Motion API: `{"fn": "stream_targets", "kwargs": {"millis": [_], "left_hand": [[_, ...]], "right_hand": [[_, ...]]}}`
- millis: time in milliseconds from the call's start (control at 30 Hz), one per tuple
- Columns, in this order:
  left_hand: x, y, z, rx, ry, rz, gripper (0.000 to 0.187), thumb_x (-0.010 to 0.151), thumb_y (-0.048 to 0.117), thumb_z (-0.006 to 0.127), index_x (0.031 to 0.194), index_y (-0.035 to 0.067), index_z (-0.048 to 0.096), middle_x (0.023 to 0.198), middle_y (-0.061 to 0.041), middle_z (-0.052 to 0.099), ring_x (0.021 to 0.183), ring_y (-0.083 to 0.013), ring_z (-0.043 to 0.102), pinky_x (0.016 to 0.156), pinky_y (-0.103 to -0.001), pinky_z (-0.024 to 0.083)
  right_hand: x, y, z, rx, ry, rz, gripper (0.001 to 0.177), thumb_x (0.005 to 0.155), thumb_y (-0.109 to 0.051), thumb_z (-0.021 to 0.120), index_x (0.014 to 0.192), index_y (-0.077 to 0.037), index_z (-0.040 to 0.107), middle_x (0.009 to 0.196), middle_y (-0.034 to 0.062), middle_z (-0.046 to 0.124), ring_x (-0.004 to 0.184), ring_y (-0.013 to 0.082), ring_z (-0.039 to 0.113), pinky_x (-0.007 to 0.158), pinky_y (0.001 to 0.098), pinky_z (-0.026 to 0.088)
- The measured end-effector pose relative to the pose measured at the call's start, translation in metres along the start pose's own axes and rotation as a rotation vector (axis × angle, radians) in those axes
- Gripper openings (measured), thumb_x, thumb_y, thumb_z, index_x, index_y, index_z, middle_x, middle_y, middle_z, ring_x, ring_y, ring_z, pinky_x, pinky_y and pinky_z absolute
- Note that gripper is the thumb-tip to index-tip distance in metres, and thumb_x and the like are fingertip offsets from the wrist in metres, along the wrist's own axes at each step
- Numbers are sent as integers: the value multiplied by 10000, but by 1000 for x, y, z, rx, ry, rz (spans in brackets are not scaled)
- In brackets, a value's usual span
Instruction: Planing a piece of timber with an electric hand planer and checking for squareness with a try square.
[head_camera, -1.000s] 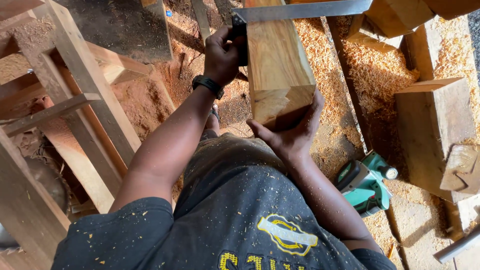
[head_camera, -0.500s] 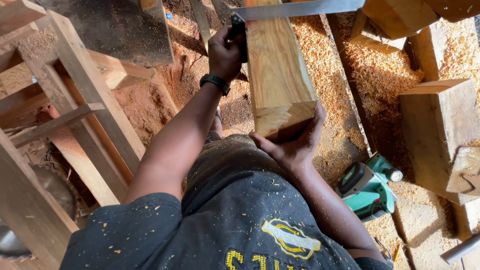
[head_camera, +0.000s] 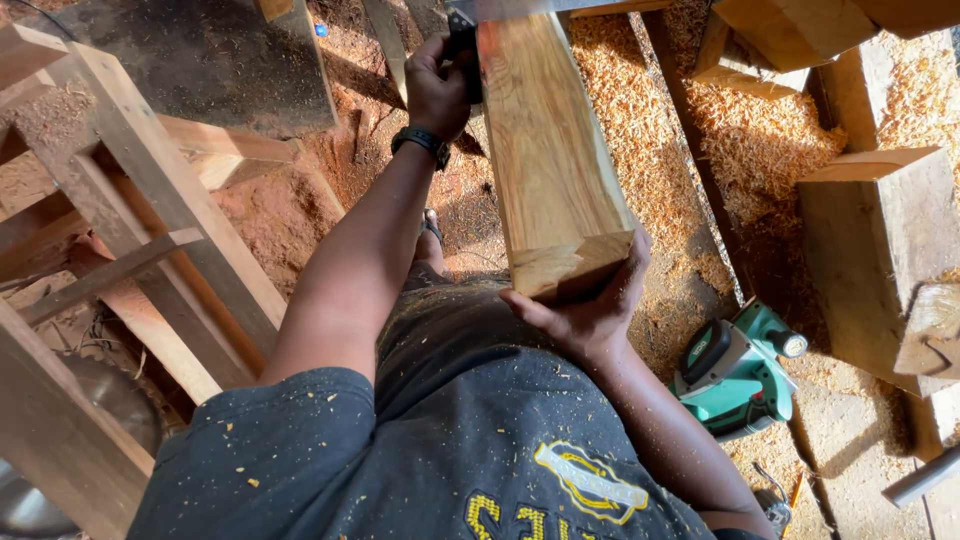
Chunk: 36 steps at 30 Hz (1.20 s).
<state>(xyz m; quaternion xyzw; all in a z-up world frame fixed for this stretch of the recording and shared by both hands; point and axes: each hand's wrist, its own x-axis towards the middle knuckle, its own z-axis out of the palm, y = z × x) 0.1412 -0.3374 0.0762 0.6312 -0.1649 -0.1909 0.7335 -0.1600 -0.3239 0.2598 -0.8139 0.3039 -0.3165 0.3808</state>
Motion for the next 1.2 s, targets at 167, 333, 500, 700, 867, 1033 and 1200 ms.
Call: {"fn": "stream_targets", "kwargs": {"millis": [167, 333, 500, 700, 867, 1033, 1200], "left_hand": [[2, -3, -1, 40, 13, 12, 135, 937, 239, 731, 977, 110, 721, 820, -12, 764, 630, -144, 748, 489, -298, 612], [1, -3, -3, 60, 12, 17, 106, 938, 212, 727, 980, 117, 743, 843, 20, 755, 656, -99, 705, 503, -270, 561], [0, -2, -2, -18, -1, -29, 134, 918, 167, 731, 1016, 75, 740, 861, -26, 782, 674, -115, 714, 513, -287, 587], [-1, 4, -1, 50, -4, 21, 139, 934, 243, 714, 962, 109, 737, 825, 5, 757, 672, -105, 691, 497, -288, 558], [-3, 8, -2, 98, -1, 40, 192, 936, 304, 721, 987, 120, 741, 879, -9, 795, 707, -144, 738, 527, -307, 605], [7, -4, -2, 54, -13, 14, 202, 933, 274, 731, 1015, 90, 751, 859, -13, 798, 657, -122, 732, 487, -285, 586], [32, -38, -4, 33, 7, -32, 247, 907, 380, 748, 966, 141, 748, 869, -4, 802, 661, -166, 726, 469, -321, 572]], "right_hand": [[-3, 6, 3, 7, 10, 12, 1371, 512, -464, 1024, 1543, -15, 240, 1495, 164, 381, 1421, 294, 432, 1296, 428, 341], [-3, 5, 1, -15, 7, -18, 1317, 521, -483, 1017, 1509, -23, 278, 1458, 167, 403, 1387, 308, 453, 1260, 439, 375], [-2, 1, 1, 84, -22, -56, 1317, 568, -472, 1006, 1574, -73, 255, 1560, 181, 366, 1478, 335, 422, 1317, 462, 330], [-7, 1, 2, 131, -33, -21, 1335, 565, -409, 1017, 1589, -122, 209, 1576, 186, 331, 1484, 332, 405, 1326, 458, 316], [-14, 8, 1, 43, -34, -42, 1355, 561, -457, 1017, 1574, -69, 204, 1575, 197, 331, 1489, 325, 396, 1323, 461, 316], [-13, 6, 2, 31, -21, -5, 1352, 530, -443, 1025, 1545, -24, 235, 1542, 197, 374, 1459, 318, 427, 1311, 449, 326], [-15, 9, 4, 98, -14, -59, 1333, 558, -413, 1009, 1556, -70, 195, 1540, 192, 339, 1447, 310, 413, 1298, 443, 331]]}}
